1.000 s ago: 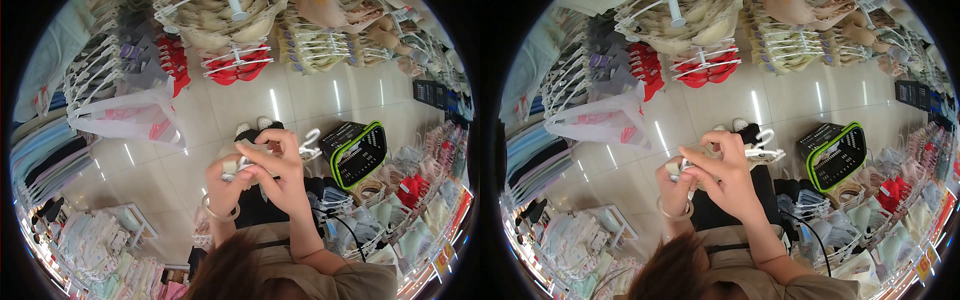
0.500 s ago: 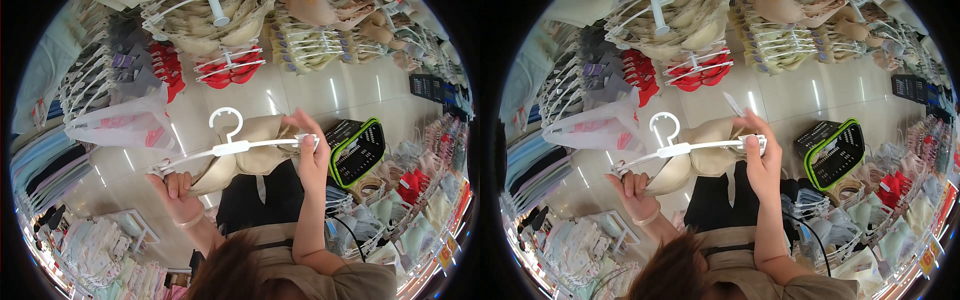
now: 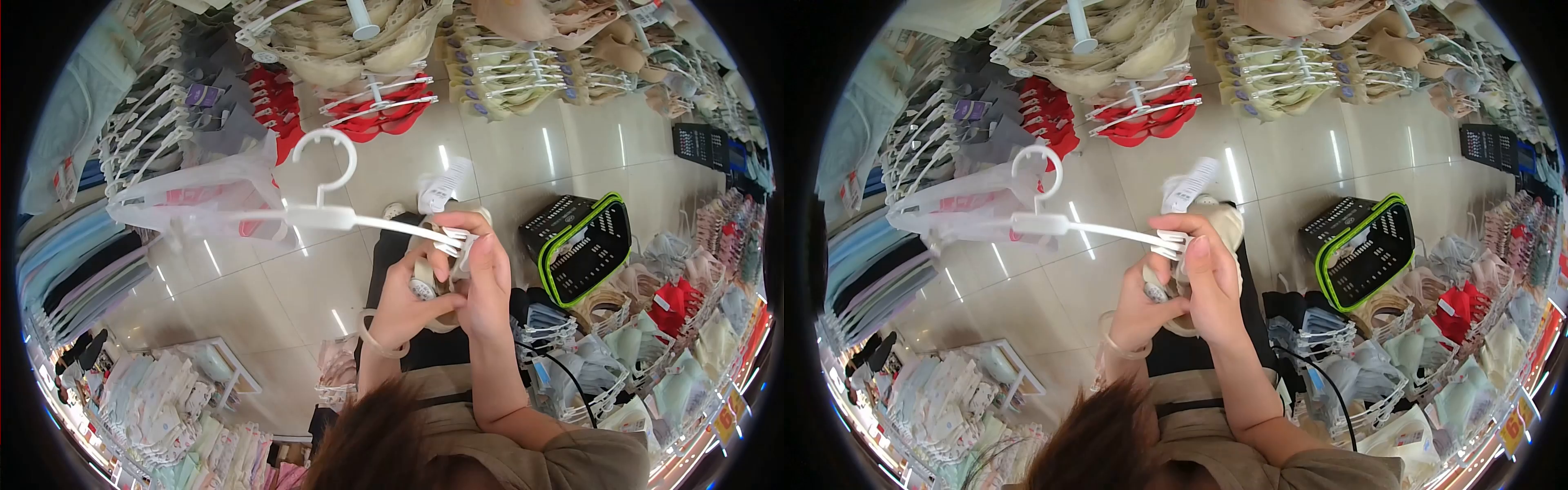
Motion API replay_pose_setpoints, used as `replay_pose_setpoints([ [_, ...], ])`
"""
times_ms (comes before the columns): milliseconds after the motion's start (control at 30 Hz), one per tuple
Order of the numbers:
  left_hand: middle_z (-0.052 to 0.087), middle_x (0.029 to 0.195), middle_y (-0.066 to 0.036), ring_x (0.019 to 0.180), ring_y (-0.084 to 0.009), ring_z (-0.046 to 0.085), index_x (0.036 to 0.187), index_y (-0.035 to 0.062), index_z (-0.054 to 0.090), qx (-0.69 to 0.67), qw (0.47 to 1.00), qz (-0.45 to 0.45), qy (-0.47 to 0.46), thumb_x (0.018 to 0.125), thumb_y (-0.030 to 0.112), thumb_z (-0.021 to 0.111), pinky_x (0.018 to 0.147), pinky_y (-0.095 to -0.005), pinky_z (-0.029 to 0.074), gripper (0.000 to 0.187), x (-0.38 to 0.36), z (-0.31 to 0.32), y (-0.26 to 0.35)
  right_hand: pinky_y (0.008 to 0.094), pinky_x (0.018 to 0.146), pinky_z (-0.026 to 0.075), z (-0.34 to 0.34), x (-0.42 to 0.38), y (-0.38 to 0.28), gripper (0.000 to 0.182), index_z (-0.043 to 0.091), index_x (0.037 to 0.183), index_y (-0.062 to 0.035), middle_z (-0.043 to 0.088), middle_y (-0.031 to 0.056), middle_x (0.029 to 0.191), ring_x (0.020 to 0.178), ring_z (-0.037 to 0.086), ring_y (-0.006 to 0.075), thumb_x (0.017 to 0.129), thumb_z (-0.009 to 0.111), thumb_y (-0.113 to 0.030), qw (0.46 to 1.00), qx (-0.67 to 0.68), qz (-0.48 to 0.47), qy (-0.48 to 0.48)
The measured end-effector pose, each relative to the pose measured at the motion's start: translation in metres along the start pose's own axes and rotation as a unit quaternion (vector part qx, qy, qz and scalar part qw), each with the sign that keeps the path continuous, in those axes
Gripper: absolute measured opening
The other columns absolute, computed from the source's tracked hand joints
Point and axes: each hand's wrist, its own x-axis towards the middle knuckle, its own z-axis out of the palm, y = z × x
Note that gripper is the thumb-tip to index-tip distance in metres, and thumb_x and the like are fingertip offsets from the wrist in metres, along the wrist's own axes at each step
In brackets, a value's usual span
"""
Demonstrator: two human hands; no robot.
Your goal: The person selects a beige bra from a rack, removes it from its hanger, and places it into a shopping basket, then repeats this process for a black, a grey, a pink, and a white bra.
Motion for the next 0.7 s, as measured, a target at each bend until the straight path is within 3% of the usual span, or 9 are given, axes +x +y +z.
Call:
replay_pose_setpoints([
  [67, 0.062, 0.096, -0.004, 0.091, -0.0111, 0.057, 0.107, -0.0008, 0.060, 0.030, 0.999, -0.024, 0.006, 0.067, 0.007, 0.082, 0.082, -0.0281, 0.047, 0.047, -0.001, 0.000, 0.001, 0.0216, 0.073, 0.042, -0.002, -0.001, -0.001, 0.053, 0.051, 0.124, 0.0041, 0.054, 0.0015, 0.082, 0.078, 0.049, 0.0078, 0.101, 0.042, -0.043, 1.000, 0.013, 0.020, -0.005],
  [233, 0.065, 0.091, -0.006, 0.084, -0.0085, 0.057, 0.100, -0.0038, 0.062, 0.163, 0.985, -0.039, 0.028, 0.074, 0.005, 0.073, 0.077, -0.0270, 0.049, 0.029, -0.002, -0.005, 0.010, 0.0233, 0.075, 0.044, -0.007, -0.001, 0.005, 0.052, 0.053, 0.122, 0.0069, 0.056, 0.0028, 0.084, 0.078, 0.051, 0.0090, 0.100, 0.046, -0.039, 0.999, 0.011, 0.005, -0.034],
  [400, 0.066, 0.089, -0.005, 0.078, -0.0083, 0.059, 0.103, -0.0044, 0.063, 0.126, 0.989, -0.066, 0.037, 0.077, 0.003, 0.067, 0.071, -0.0268, 0.050, 0.028, -0.005, -0.006, 0.008, 0.0276, 0.081, 0.045, -0.012, -0.003, 0.004, 0.049, 0.056, 0.116, 0.0072, 0.058, 0.0053, 0.077, 0.078, 0.054, 0.0108, 0.101, 0.045, -0.038, 0.997, -0.034, -0.064, 0.008],
  [433, 0.066, 0.089, -0.005, 0.076, -0.0084, 0.059, 0.105, -0.0040, 0.063, 0.125, 0.989, -0.071, 0.042, 0.078, 0.003, 0.066, 0.069, -0.0266, 0.050, 0.028, -0.005, -0.007, 0.006, 0.0300, 0.080, 0.045, -0.014, 0.000, 0.000, 0.049, 0.056, 0.112, 0.0069, 0.056, 0.0045, 0.071, 0.075, 0.054, 0.0119, 0.101, 0.044, -0.039, 0.989, -0.087, -0.112, 0.050],
  [500, 0.063, 0.084, -0.002, 0.071, -0.0062, 0.055, 0.107, -0.0034, 0.062, 0.102, 0.990, -0.068, 0.075, 0.080, 0.003, 0.067, 0.063, -0.0234, 0.046, 0.028, -0.006, -0.013, 0.003, 0.0305, 0.075, 0.044, -0.020, 0.004, -0.009, 0.050, 0.056, 0.110, 0.0071, 0.052, 0.0032, 0.068, 0.070, 0.051, 0.0115, 0.101, 0.043, -0.040, 0.981, -0.027, -0.151, 0.121],
  [567, 0.060, 0.079, 0.001, 0.065, -0.0041, 0.052, 0.108, -0.0028, 0.061, 0.078, 0.989, -0.062, 0.107, 0.082, 0.004, 0.067, 0.057, -0.0202, 0.042, 0.027, -0.008, -0.020, 0.005, 0.0300, 0.070, 0.042, -0.035, 0.008, -0.016, 0.050, 0.055, 0.111, 0.0074, 0.049, 0.0023, 0.067, 0.066, 0.046, 0.0106, 0.101, 0.043, -0.040, 0.976, -0.047, -0.155, 0.145],
  [633, 0.060, 0.083, 0.000, 0.062, -0.0052, 0.050, 0.115, -0.0032, 0.058, 0.018, 0.972, -0.039, 0.232, 0.084, 0.003, 0.064, 0.056, -0.0203, 0.041, 0.033, -0.009, -0.028, 0.012, 0.0288, 0.066, 0.040, -0.044, 0.014, -0.016, 0.052, 0.056, 0.110, 0.0076, 0.048, 0.0020, 0.067, 0.065, 0.044, 0.0099, 0.100, 0.044, -0.042, 0.974, -0.059, -0.158, 0.151],
  [667, 0.059, 0.091, -0.001, 0.064, -0.0048, 0.049, 0.127, -0.0015, 0.050, 0.043, 0.973, -0.008, 0.228, 0.084, 0.000, 0.061, 0.057, -0.0200, 0.041, 0.045, -0.008, -0.038, 0.013, 0.0280, 0.065, 0.040, -0.046, 0.016, -0.017, 0.052, 0.056, 0.110, 0.0078, 0.048, 0.0019, 0.067, 0.065, 0.044, 0.0098, 0.100, 0.044, -0.042, 0.977, -0.078, -0.136, 0.146],
  [700, 0.059, 0.091, -0.001, 0.064, -0.0048, 0.049, 0.127, -0.0015, 0.050, 0.042, 0.973, 0.000, 0.229, 0.084, 0.000, 0.061, 0.057, -0.0200, 0.041, 0.045, -0.007, -0.041, 0.013, 0.0271, 0.065, 0.040, -0.048, 0.018, -0.017, 0.053, 0.057, 0.109, 0.0079, 0.048, 0.0018, 0.067, 0.064, 0.043, 0.0098, 0.100, 0.045, -0.043, 0.979, -0.098, -0.114, 0.141],
])
